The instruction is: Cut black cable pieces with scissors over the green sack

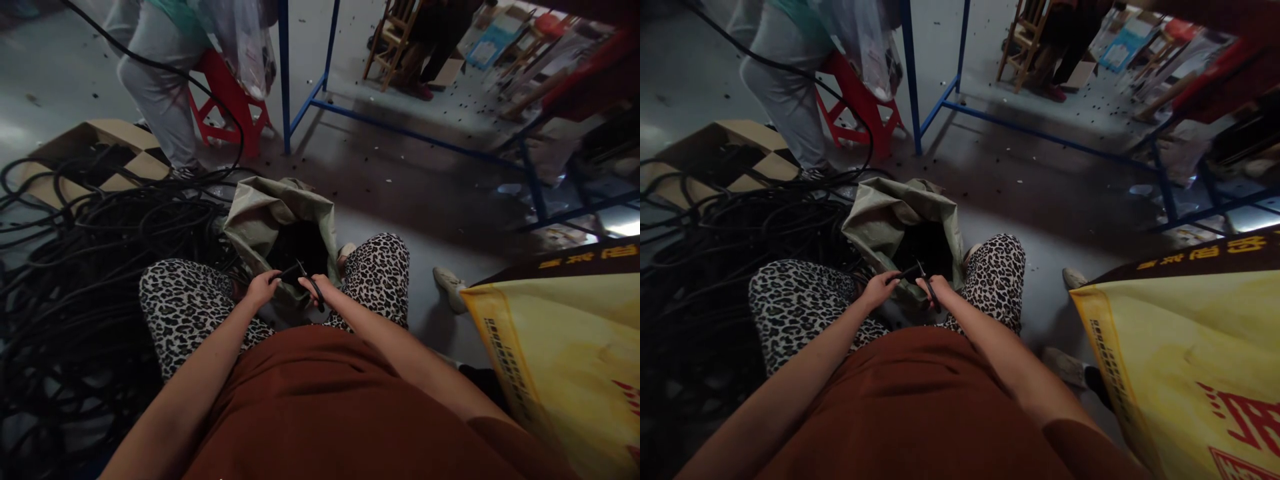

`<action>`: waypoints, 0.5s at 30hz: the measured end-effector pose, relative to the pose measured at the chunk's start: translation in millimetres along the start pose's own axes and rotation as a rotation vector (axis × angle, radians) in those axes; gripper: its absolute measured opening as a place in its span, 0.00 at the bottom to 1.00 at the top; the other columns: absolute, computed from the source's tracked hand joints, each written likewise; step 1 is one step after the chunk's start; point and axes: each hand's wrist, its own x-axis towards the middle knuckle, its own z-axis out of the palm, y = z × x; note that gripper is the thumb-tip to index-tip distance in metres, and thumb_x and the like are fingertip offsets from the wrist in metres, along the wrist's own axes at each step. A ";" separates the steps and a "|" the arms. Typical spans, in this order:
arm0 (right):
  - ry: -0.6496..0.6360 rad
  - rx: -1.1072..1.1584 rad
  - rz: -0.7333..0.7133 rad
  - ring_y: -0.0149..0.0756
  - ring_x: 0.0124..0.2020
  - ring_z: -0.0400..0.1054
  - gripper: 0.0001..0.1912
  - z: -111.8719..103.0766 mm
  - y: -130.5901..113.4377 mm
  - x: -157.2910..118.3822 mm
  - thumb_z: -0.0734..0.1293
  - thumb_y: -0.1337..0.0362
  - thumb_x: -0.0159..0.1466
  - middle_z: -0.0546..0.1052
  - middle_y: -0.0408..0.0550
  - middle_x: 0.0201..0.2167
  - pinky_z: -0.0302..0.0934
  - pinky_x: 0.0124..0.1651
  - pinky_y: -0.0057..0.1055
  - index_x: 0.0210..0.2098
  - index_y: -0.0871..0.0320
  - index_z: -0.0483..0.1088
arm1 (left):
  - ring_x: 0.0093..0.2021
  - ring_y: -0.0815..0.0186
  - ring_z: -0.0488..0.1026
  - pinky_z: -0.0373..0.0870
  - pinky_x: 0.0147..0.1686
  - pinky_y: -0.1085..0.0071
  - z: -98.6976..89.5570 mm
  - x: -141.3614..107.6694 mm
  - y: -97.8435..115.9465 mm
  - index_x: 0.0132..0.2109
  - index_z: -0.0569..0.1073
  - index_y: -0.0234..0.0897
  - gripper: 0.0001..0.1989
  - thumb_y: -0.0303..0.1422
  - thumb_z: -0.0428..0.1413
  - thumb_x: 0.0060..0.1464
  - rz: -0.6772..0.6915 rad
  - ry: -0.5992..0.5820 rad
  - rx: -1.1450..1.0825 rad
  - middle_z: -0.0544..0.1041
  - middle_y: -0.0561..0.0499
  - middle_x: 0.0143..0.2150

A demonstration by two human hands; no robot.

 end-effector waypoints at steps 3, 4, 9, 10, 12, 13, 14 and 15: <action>0.018 -0.066 -0.012 0.26 0.06 0.56 0.19 1.1 6.4 7.7 0.67 0.49 0.58 0.61 0.37 0.09 0.52 0.08 0.21 0.26 0.61 0.65 | 0.48 0.61 0.72 0.66 0.52 0.67 0.7 0.3 1.3 0.48 0.74 0.35 0.16 0.32 0.50 0.53 -0.021 -0.041 0.034 0.77 0.48 0.47; 0.019 -0.089 -0.015 0.26 0.06 0.56 0.19 1.3 8.1 9.9 0.67 0.50 0.58 0.62 0.37 0.09 0.52 0.08 0.21 0.25 0.61 0.65 | 0.48 0.61 0.72 0.66 0.51 0.67 0.9 0.3 1.9 0.48 0.74 0.35 0.16 0.32 0.50 0.53 -0.029 -0.052 0.049 0.77 0.48 0.47; 0.003 -0.160 0.015 0.27 0.06 0.56 0.19 2.1 10.0 14.2 0.67 0.51 0.57 0.63 0.39 0.09 0.52 0.08 0.21 0.22 0.61 0.65 | 0.49 0.62 0.72 0.66 0.51 0.68 0.5 0.1 5.0 0.49 0.74 0.38 0.16 0.31 0.51 0.53 -0.066 -0.086 0.115 0.77 0.49 0.47; -0.005 -0.168 0.027 0.27 0.06 0.57 0.19 2.3 9.2 13.9 0.67 0.52 0.57 0.62 0.39 0.09 0.52 0.08 0.22 0.21 0.61 0.65 | 0.49 0.62 0.72 0.66 0.51 0.68 0.3 0.1 5.2 0.49 0.74 0.38 0.16 0.31 0.51 0.53 -0.072 -0.092 0.126 0.76 0.49 0.48; -0.013 -0.173 0.045 0.28 0.06 0.57 0.19 2.5 7.4 13.0 0.67 0.53 0.58 0.62 0.40 0.08 0.51 0.08 0.21 0.20 0.61 0.64 | 0.49 0.61 0.72 0.66 0.51 0.68 -0.1 0.1 5.2 0.49 0.74 0.37 0.17 0.31 0.51 0.53 -0.090 -0.097 0.142 0.76 0.48 0.48; -0.013 -0.171 0.050 0.28 0.06 0.57 0.19 2.4 6.5 12.6 0.67 0.53 0.58 0.62 0.40 0.08 0.51 0.09 0.21 0.20 0.61 0.64 | 0.49 0.61 0.72 0.66 0.51 0.68 -0.3 0.1 4.8 0.49 0.74 0.36 0.17 0.31 0.50 0.53 -0.098 -0.097 0.148 0.76 0.48 0.48; -0.008 -0.166 0.056 0.27 0.06 0.57 0.19 2.1 5.7 12.3 0.67 0.53 0.58 0.62 0.39 0.08 0.51 0.09 0.21 0.20 0.61 0.64 | 0.49 0.61 0.72 0.66 0.51 0.68 -0.5 0.1 4.2 0.49 0.73 0.36 0.17 0.31 0.50 0.53 -0.105 -0.097 0.151 0.76 0.47 0.48; 0.000 -0.159 0.061 0.27 0.06 0.57 0.19 1.5 5.0 12.1 0.67 0.54 0.59 0.62 0.39 0.08 0.51 0.09 0.21 0.20 0.61 0.64 | 0.49 0.61 0.72 0.66 0.51 0.68 -0.6 0.1 3.4 0.49 0.73 0.36 0.17 0.32 0.50 0.54 -0.110 -0.097 0.152 0.76 0.47 0.48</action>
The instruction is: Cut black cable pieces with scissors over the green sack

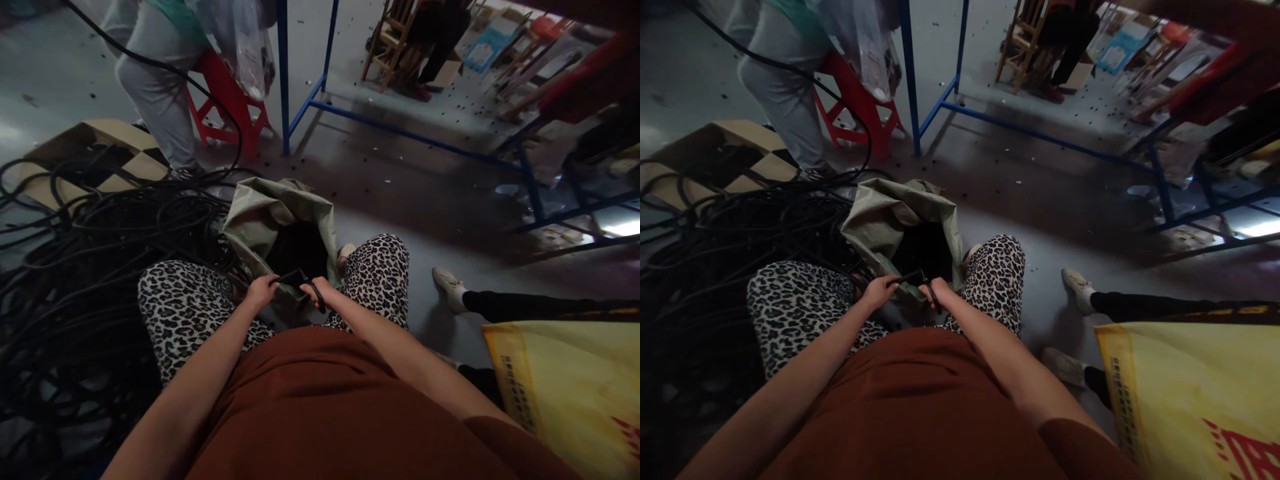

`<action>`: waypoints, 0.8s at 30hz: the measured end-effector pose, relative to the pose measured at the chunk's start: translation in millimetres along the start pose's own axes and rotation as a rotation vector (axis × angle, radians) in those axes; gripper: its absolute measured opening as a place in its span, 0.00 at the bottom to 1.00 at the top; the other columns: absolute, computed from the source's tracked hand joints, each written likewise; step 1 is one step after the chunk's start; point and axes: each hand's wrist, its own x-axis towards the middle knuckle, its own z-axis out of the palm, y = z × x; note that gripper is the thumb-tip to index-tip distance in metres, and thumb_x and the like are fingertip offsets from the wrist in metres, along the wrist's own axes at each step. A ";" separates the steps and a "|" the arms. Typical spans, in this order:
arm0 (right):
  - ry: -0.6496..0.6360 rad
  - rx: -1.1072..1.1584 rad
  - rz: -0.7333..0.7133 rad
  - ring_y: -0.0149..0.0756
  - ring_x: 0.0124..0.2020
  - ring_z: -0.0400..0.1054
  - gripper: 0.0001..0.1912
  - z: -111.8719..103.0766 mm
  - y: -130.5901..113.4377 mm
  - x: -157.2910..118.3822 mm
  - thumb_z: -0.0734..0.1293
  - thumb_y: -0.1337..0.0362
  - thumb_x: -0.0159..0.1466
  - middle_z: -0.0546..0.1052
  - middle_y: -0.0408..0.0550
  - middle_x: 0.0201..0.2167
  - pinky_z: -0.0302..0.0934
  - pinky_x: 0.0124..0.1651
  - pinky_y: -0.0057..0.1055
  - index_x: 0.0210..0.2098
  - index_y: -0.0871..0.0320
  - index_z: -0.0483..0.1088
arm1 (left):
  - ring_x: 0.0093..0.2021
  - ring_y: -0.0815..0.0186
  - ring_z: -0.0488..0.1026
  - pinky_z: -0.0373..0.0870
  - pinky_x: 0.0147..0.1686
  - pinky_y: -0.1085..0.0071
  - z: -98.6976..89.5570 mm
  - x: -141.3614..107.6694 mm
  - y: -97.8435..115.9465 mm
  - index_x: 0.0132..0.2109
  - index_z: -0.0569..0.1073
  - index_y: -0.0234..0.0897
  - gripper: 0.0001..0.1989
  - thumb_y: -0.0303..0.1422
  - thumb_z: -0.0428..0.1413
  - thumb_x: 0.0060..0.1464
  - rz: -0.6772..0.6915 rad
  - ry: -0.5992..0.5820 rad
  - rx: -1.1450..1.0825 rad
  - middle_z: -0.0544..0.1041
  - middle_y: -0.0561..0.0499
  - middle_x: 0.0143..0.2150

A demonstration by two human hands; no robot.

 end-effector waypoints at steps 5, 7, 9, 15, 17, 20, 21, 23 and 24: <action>-0.020 0.085 0.009 0.27 0.07 0.58 0.18 -6.0 -2.6 -5.8 0.65 0.51 0.60 0.63 0.38 0.09 0.52 0.10 0.19 0.30 0.62 0.66 | 0.49 0.62 0.72 0.66 0.51 0.69 -0.5 1.2 -4.3 0.49 0.74 0.37 0.16 0.31 0.50 0.53 0.006 0.051 -0.059 0.76 0.49 0.48; -0.072 0.157 0.010 0.27 0.08 0.59 0.19 -7.9 -4.0 -11.6 0.63 0.49 0.62 0.64 0.38 0.10 0.54 0.11 0.19 0.35 0.62 0.66 | 0.49 0.63 0.72 0.66 0.51 0.69 -1.2 2.2 -5.2 0.48 0.74 0.37 0.16 0.31 0.50 0.53 0.012 0.093 -0.099 0.76 0.49 0.48; -0.121 0.216 0.017 0.27 0.09 0.60 0.20 -8.7 -5.6 -17.5 0.61 0.48 0.63 0.64 0.38 0.11 0.57 0.13 0.20 0.37 0.62 0.66 | 0.49 0.63 0.72 0.66 0.52 0.68 -2.0 3.3 -5.5 0.48 0.74 0.37 0.16 0.31 0.50 0.53 0.013 0.128 -0.134 0.77 0.50 0.47; -0.196 0.200 -0.008 0.28 0.11 0.62 0.24 -7.3 -8.7 -24.9 0.62 0.44 0.61 0.67 0.40 0.14 0.59 0.14 0.22 0.41 0.61 0.65 | 0.47 0.64 0.73 0.67 0.51 0.68 -1.6 4.1 -5.3 0.47 0.74 0.38 0.16 0.32 0.50 0.52 0.036 0.179 -0.212 0.77 0.51 0.45; -0.198 0.209 -0.021 0.27 0.12 0.62 0.24 -7.2 -9.9 -25.8 0.63 0.44 0.60 0.67 0.39 0.14 0.59 0.15 0.21 0.40 0.61 0.66 | 0.47 0.64 0.73 0.66 0.52 0.68 -1.1 3.5 -5.2 0.47 0.74 0.37 0.16 0.32 0.50 0.52 0.061 0.176 -0.220 0.77 0.50 0.46; -0.192 0.224 -0.025 0.27 0.12 0.62 0.23 -7.2 -11.7 -26.7 0.64 0.45 0.59 0.67 0.39 0.14 0.59 0.16 0.21 0.39 0.61 0.66 | 0.48 0.64 0.72 0.66 0.52 0.68 -1.0 2.9 -4.6 0.47 0.74 0.37 0.16 0.32 0.50 0.52 0.080 0.150 -0.219 0.77 0.50 0.47; -0.192 0.223 -0.021 0.27 0.12 0.62 0.23 -7.2 -12.0 -26.7 0.64 0.45 0.59 0.67 0.39 0.14 0.59 0.15 0.21 0.39 0.61 0.66 | 0.48 0.64 0.72 0.66 0.52 0.68 -1.0 2.8 -4.3 0.47 0.74 0.37 0.16 0.32 0.50 0.52 0.081 0.141 -0.218 0.77 0.50 0.47; -0.194 0.225 -0.017 0.28 0.12 0.62 0.23 -7.0 -11.8 -26.0 0.64 0.46 0.60 0.67 0.39 0.14 0.59 0.15 0.22 0.39 0.61 0.65 | 0.48 0.64 0.72 0.66 0.53 0.67 -1.1 2.6 -3.7 0.47 0.74 0.38 0.16 0.32 0.50 0.52 0.082 0.126 -0.218 0.77 0.51 0.47; -0.197 0.228 -0.020 0.28 0.11 0.62 0.23 -7.0 -11.3 -25.5 0.64 0.46 0.60 0.67 0.39 0.13 0.59 0.14 0.22 0.39 0.61 0.65 | 0.49 0.64 0.72 0.66 0.53 0.67 -1.1 2.5 -3.4 0.47 0.74 0.38 0.16 0.32 0.50 0.52 0.083 0.120 -0.218 0.77 0.51 0.47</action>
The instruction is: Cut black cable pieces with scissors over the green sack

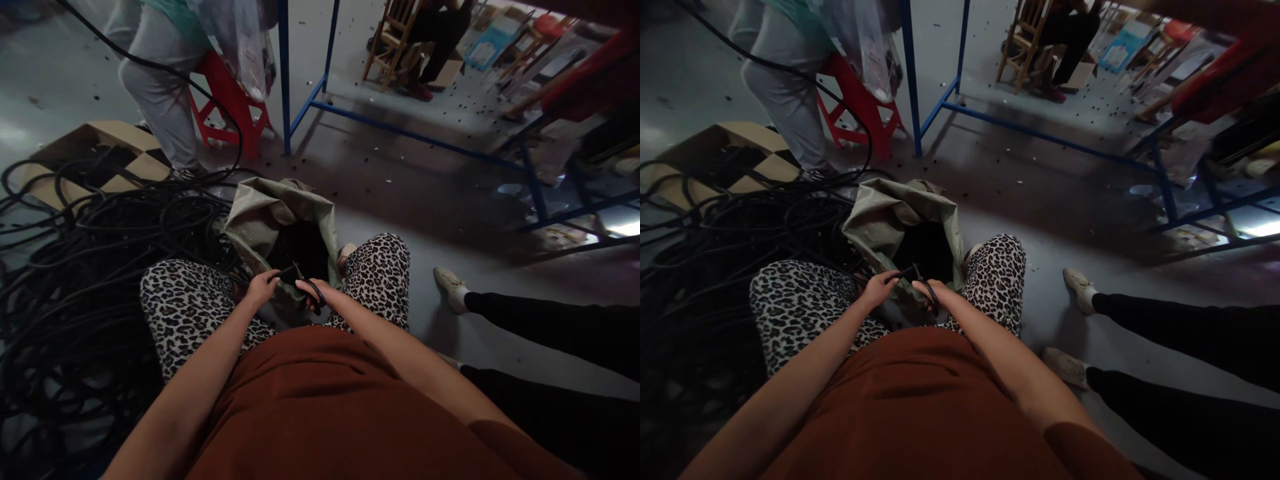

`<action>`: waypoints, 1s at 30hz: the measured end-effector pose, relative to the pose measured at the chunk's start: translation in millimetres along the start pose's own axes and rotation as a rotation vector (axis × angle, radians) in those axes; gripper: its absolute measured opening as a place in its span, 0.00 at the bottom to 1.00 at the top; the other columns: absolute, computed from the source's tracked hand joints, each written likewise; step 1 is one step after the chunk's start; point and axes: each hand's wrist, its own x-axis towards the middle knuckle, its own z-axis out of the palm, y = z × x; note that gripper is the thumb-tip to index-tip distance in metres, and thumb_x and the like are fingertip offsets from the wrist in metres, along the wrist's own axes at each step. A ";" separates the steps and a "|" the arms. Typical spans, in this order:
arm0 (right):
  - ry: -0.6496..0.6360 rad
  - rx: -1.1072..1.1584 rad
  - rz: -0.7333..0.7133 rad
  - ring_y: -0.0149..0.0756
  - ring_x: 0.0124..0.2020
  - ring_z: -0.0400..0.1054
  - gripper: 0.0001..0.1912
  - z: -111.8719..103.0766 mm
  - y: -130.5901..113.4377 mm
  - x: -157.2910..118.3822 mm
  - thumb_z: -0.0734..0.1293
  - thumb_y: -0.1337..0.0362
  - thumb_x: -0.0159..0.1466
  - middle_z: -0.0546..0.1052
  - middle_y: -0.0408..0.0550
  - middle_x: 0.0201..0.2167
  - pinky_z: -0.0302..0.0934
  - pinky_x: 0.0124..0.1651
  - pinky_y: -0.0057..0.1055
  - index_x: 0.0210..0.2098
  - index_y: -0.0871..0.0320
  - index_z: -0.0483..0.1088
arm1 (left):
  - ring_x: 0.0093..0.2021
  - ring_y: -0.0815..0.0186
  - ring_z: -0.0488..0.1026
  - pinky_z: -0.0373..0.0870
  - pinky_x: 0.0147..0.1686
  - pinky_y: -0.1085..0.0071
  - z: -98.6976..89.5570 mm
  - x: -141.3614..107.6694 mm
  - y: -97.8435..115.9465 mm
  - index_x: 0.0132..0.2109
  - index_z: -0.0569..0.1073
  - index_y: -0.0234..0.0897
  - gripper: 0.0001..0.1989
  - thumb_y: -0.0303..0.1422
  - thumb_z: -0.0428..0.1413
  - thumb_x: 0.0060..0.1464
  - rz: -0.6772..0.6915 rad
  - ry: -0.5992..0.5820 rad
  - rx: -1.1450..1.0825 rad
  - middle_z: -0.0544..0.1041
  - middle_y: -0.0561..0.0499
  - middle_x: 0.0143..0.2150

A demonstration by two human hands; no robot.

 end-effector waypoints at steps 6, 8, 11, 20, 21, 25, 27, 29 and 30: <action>-0.008 -0.019 -0.020 0.28 0.11 0.62 0.23 -1.1 2.8 1.9 0.64 0.46 0.59 0.67 0.39 0.13 0.58 0.13 0.21 0.38 0.61 0.65 | 0.48 0.64 0.72 0.66 0.53 0.69 -1.2 -1.3 2.6 0.47 0.74 0.37 0.17 0.32 0.49 0.52 0.009 -0.040 0.020 0.77 0.51 0.46; 0.006 -0.028 -0.026 0.28 0.11 0.61 0.23 -1.1 2.9 1.9 0.65 0.45 0.59 0.67 0.39 0.13 0.57 0.13 0.21 0.38 0.61 0.65 | 0.48 0.63 0.72 0.66 0.52 0.68 -2.1 -1.8 3.8 0.48 0.74 0.35 0.17 0.32 0.49 0.52 0.006 -0.047 0.025 0.77 0.49 0.46; 0.038 -0.054 -0.043 0.26 0.10 0.61 0.22 -0.3 1.8 1.9 0.65 0.46 0.59 0.66 0.38 0.12 0.56 0.12 0.20 0.35 0.61 0.66 | 0.48 0.64 0.72 0.66 0.52 0.68 -2.3 -1.8 4.6 0.48 0.74 0.36 0.17 0.32 0.48 0.52 0.015 -0.064 0.025 0.77 0.50 0.46; 0.144 -0.122 -0.041 0.26 0.07 0.57 0.19 2.1 5.9 10.5 0.66 0.49 0.59 0.62 0.36 0.08 0.54 0.09 0.19 0.27 0.61 0.64 | 0.48 0.63 0.72 0.66 0.51 0.68 2.7 -2.1 -1.0 0.49 0.73 0.37 0.17 0.33 0.49 0.52 0.013 -0.080 0.088 0.77 0.49 0.47; 0.155 -0.127 -0.043 0.25 0.07 0.57 0.19 2.1 7.3 12.0 0.66 0.50 0.59 0.62 0.36 0.08 0.53 0.09 0.19 0.27 0.61 0.64 | 0.48 0.63 0.72 0.66 0.51 0.68 2.7 -2.3 -1.2 0.49 0.73 0.37 0.18 0.33 0.49 0.52 0.010 -0.084 0.105 0.77 0.49 0.47; 0.182 -0.191 -0.025 0.26 0.06 0.55 0.17 2.1 11.1 18.2 0.66 0.53 0.59 0.60 0.36 0.07 0.52 0.08 0.20 0.25 0.61 0.65 | 0.48 0.62 0.72 0.66 0.51 0.68 2.4 -2.9 -1.8 0.48 0.74 0.39 0.16 0.32 0.50 0.52 -0.015 -0.095 0.155 0.77 0.49 0.46; 0.183 -0.229 -0.003 0.28 0.05 0.56 0.16 1.6 11.7 21.0 0.66 0.55 0.59 0.60 0.37 0.07 0.51 0.08 0.21 0.24 0.62 0.66 | 0.47 0.62 0.72 0.67 0.50 0.68 2.5 -2.9 -2.8 0.47 0.75 0.40 0.15 0.32 0.51 0.52 -0.027 -0.098 0.173 0.77 0.50 0.46; 0.184 -0.248 0.011 0.28 0.06 0.57 0.16 0.4 11.6 23.2 0.66 0.56 0.59 0.61 0.38 0.07 0.51 0.09 0.21 0.23 0.62 0.66 | 0.47 0.62 0.73 0.67 0.50 0.69 2.4 -3.0 -3.7 0.46 0.75 0.40 0.15 0.32 0.51 0.52 -0.040 -0.102 0.194 0.77 0.49 0.45; 0.189 -0.245 0.016 0.28 0.06 0.57 0.16 -0.5 11.5 23.9 0.66 0.56 0.58 0.61 0.38 0.07 0.51 0.09 0.21 0.23 0.62 0.66 | 0.47 0.62 0.73 0.67 0.50 0.69 2.3 -3.2 -4.0 0.46 0.75 0.40 0.15 0.32 0.51 0.52 -0.043 -0.105 0.203 0.77 0.49 0.45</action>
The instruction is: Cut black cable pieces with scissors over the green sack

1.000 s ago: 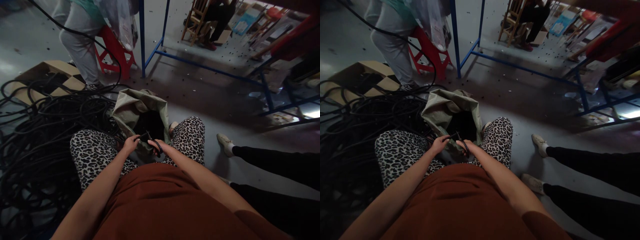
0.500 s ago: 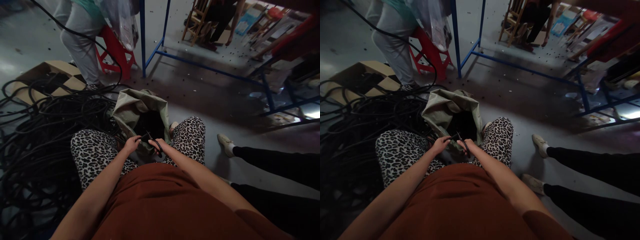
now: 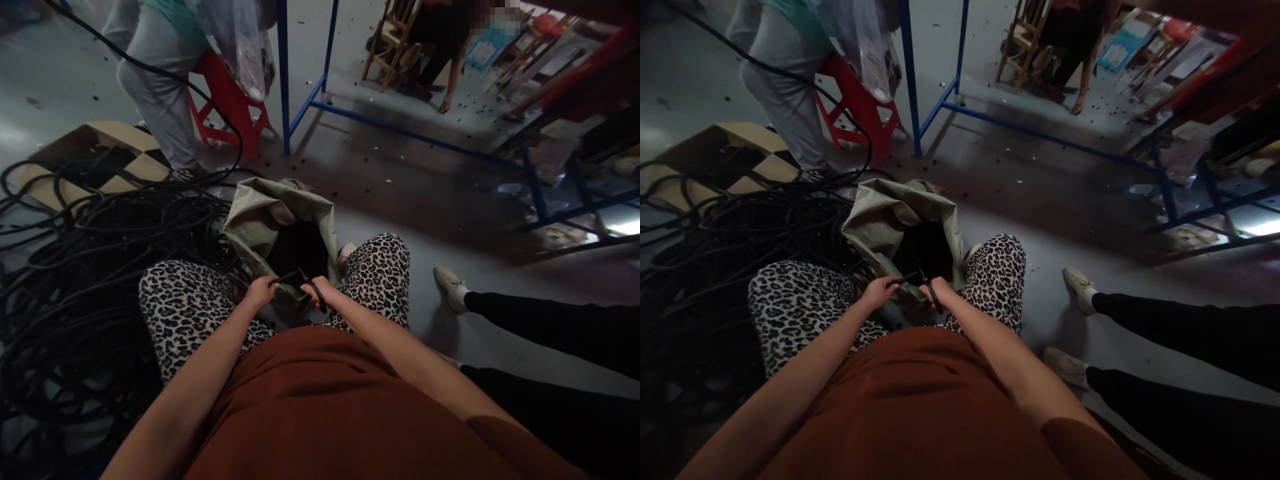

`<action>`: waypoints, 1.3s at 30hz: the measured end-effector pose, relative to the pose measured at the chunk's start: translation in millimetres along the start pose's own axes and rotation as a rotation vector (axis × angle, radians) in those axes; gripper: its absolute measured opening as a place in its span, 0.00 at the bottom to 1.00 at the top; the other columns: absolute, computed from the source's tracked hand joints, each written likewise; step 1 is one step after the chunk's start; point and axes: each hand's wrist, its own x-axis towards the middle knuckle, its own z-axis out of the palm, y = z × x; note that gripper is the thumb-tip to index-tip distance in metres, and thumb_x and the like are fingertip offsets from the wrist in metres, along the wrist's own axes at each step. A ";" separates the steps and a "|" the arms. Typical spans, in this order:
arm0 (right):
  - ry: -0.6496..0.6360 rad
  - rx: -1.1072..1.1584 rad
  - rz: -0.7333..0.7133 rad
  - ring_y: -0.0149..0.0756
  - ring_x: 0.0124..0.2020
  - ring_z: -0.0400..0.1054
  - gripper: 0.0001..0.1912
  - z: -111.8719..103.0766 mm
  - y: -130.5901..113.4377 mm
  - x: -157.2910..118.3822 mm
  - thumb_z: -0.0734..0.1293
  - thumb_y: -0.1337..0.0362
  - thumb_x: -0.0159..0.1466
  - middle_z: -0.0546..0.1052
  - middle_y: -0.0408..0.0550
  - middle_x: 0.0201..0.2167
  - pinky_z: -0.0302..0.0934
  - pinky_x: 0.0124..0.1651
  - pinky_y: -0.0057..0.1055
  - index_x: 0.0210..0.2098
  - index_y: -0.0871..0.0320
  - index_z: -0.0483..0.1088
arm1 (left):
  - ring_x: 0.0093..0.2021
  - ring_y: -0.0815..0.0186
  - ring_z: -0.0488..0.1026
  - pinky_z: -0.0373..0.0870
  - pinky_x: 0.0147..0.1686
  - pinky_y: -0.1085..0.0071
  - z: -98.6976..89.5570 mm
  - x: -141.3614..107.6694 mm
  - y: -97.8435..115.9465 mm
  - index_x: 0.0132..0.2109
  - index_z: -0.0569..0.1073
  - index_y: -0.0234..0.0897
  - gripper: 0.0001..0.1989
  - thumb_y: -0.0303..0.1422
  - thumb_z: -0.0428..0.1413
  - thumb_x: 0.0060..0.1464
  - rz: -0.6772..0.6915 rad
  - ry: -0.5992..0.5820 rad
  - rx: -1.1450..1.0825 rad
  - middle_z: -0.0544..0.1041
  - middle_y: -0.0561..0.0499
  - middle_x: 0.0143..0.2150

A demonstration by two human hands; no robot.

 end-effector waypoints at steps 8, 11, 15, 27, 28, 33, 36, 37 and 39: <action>-0.081 0.155 0.039 0.28 0.08 0.60 0.20 -6.6 -1.4 -13.2 0.64 0.48 0.60 0.64 0.38 0.09 0.53 0.11 0.20 0.34 0.61 0.65 | 0.47 0.62 0.73 0.68 0.49 0.69 -4.0 0.3 0.7 0.47 0.74 0.39 0.16 0.33 0.50 0.53 -0.009 0.085 -0.067 0.77 0.50 0.46; -0.161 0.163 0.026 0.29 0.09 0.61 0.23 -7.1 -3.7 -21.4 0.63 0.45 0.60 0.66 0.39 0.11 0.54 0.11 0.20 0.38 0.61 0.64 | 0.47 0.63 0.73 0.68 0.49 0.70 -5.5 1.8 1.7 0.47 0.74 0.40 0.15 0.33 0.50 0.53 -0.028 0.139 -0.095 0.77 0.52 0.45; -0.193 0.116 -0.012 0.28 0.11 0.62 0.24 -7.1 -8.1 -27.6 0.64 0.44 0.59 0.66 0.38 0.12 0.54 0.12 0.19 0.38 0.60 0.63 | 0.47 0.64 0.73 0.68 0.49 0.70 -7.5 0.2 6.6 0.46 0.75 0.39 0.15 0.32 0.50 0.53 -0.008 0.127 -0.122 0.78 0.52 0.45; -0.157 0.096 -0.061 0.28 0.11 0.61 0.25 -5.4 -5.0 -20.2 0.65 0.42 0.56 0.66 0.38 0.13 0.55 0.12 0.20 0.35 0.60 0.64 | 0.48 0.64 0.73 0.66 0.51 0.70 -5.7 -3.6 13.7 0.47 0.75 0.37 0.15 0.32 0.51 0.52 0.048 0.045 -0.135 0.77 0.50 0.46; -0.151 0.093 -0.075 0.28 0.10 0.61 0.25 -5.0 -3.5 -18.5 0.65 0.42 0.56 0.66 0.38 0.13 0.54 0.12 0.20 0.34 0.60 0.64 | 0.47 0.64 0.73 0.67 0.51 0.71 -5.0 -2.9 12.4 0.47 0.75 0.37 0.15 0.33 0.51 0.52 0.052 0.044 -0.134 0.77 0.51 0.46; -0.107 0.087 -0.106 0.28 0.08 0.59 0.23 -4.4 1.8 -10.4 0.66 0.44 0.56 0.64 0.38 0.10 0.53 0.10 0.21 0.29 0.60 0.64 | 0.47 0.64 0.73 0.67 0.50 0.71 -3.6 -2.2 5.8 0.48 0.74 0.38 0.16 0.34 0.49 0.53 0.064 0.054 -0.115 0.77 0.51 0.46; -0.064 0.086 -0.086 0.28 0.07 0.58 0.22 -2.6 3.8 -5.6 0.66 0.46 0.57 0.63 0.37 0.09 0.53 0.09 0.21 0.28 0.61 0.64 | 0.48 0.64 0.72 0.66 0.50 0.70 -3.9 -3.8 3.9 0.48 0.73 0.37 0.16 0.33 0.49 0.54 0.059 0.049 -0.083 0.77 0.50 0.47; -0.050 0.083 -0.077 0.27 0.07 0.57 0.22 -1.5 4.6 -4.0 0.66 0.46 0.57 0.63 0.37 0.09 0.53 0.09 0.21 0.27 0.61 0.64 | 0.48 0.64 0.72 0.66 0.51 0.70 -3.8 -4.0 3.7 0.48 0.73 0.37 0.16 0.32 0.49 0.54 0.055 0.041 -0.073 0.77 0.50 0.47; -0.017 0.073 -0.065 0.27 0.06 0.56 0.21 1.0 5.9 -1.2 0.67 0.48 0.57 0.62 0.37 0.08 0.52 0.09 0.21 0.27 0.61 0.65 | 0.48 0.64 0.72 0.66 0.51 0.70 -3.2 -4.0 3.7 0.48 0.74 0.37 0.16 0.32 0.49 0.54 0.041 0.024 -0.054 0.77 0.50 0.47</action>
